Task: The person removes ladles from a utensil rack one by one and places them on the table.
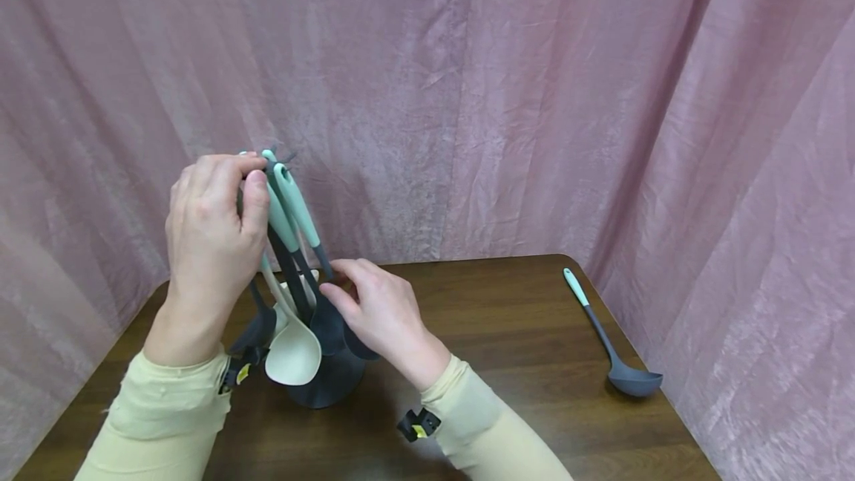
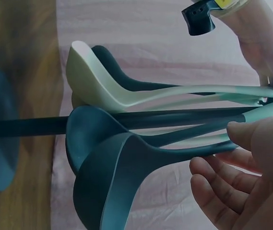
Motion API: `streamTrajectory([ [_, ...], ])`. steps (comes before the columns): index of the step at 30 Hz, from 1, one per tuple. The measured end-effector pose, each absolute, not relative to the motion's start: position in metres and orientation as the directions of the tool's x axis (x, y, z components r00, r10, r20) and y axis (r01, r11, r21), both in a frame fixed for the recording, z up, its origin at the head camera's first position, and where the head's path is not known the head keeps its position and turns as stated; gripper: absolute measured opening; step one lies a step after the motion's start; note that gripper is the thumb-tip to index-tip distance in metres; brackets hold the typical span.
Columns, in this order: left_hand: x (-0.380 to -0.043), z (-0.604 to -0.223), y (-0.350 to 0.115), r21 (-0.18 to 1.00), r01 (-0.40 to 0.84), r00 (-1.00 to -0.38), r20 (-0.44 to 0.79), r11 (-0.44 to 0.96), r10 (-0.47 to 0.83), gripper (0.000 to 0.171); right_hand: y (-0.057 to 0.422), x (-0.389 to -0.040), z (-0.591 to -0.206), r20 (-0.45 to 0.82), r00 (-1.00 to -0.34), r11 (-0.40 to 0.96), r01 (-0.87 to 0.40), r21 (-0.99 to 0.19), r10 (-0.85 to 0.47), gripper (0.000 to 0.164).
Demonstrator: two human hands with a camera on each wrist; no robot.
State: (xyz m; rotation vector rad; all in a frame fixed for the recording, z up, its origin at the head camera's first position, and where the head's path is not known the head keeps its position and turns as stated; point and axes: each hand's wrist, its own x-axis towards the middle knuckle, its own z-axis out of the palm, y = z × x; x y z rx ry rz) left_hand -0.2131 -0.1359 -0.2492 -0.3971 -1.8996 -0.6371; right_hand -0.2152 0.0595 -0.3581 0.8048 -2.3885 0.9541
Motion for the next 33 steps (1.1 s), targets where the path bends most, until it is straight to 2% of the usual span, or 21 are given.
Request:
streamTrajectory([
  [16, -0.2125, -0.2488, -0.1361, 0.246, 0.54, -0.405, 0.914, 0.805, -0.007, 0.044, 0.0524, -0.2157, -0.3601, 0.61, -0.716, 0.601, -0.664, -0.445, -0.34, 0.021],
  [33, -0.2123, -0.2483, -0.1353, 0.25, 0.539, -0.403, 0.915, 0.804, -0.014, 0.043, 0.0528, -0.212, -0.36, 0.636, -0.705, 0.601, -0.666, -0.442, -0.314, 0.017],
])
